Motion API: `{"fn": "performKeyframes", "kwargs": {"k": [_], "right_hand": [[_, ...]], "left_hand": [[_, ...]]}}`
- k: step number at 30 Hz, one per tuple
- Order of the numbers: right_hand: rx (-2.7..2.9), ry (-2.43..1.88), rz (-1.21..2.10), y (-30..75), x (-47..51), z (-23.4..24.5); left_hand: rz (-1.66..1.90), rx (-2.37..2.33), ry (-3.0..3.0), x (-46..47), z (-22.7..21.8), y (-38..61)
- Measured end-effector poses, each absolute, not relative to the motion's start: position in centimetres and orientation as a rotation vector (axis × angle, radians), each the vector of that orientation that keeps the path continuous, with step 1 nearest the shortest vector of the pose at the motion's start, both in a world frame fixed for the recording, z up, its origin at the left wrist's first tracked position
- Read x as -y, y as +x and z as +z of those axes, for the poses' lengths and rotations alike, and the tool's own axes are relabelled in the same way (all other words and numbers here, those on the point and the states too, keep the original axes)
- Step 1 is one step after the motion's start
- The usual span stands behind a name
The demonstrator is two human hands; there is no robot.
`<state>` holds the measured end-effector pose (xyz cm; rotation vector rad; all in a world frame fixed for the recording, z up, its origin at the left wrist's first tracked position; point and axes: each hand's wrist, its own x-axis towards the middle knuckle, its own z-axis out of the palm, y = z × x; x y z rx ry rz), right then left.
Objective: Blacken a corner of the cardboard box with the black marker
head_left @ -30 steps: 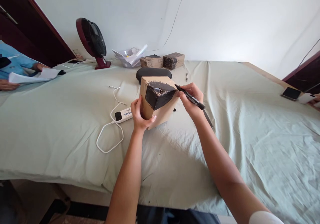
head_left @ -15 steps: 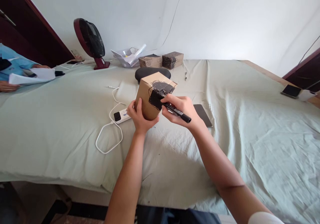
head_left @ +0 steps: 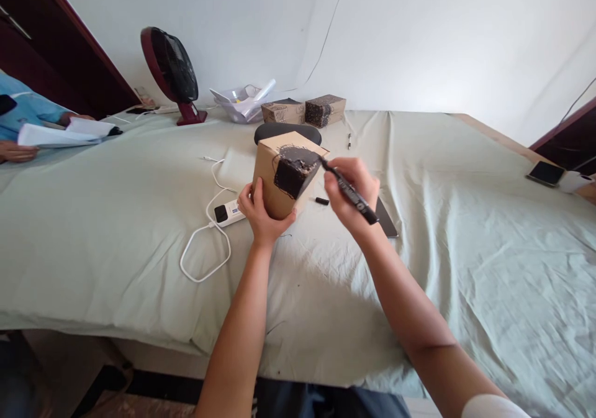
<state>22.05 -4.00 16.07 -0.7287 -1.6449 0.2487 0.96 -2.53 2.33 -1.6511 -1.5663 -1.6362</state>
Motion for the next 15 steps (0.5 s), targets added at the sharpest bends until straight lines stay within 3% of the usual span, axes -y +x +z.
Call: {"fn": "performKeyframes", "kwargs": {"k": [5, 10, 15], "right_hand": [[1.513, -0.787, 0.603, 24.8, 0.7, 15.0], [1.501, -1.141, 0.948, 27.3, -1.5, 8.6], [2.063, -1.767, 0.396, 28.3, -0.7, 3.9]], "left_hand": [[-1.882, 1.653, -1.588, 1.2, 0.7, -0.1], [-1.991, 1.742, -1.542, 0.1, -0.7, -0.5], [-2.05, 1.702, -1.571, -0.2, -1.1, -0.4]]}}
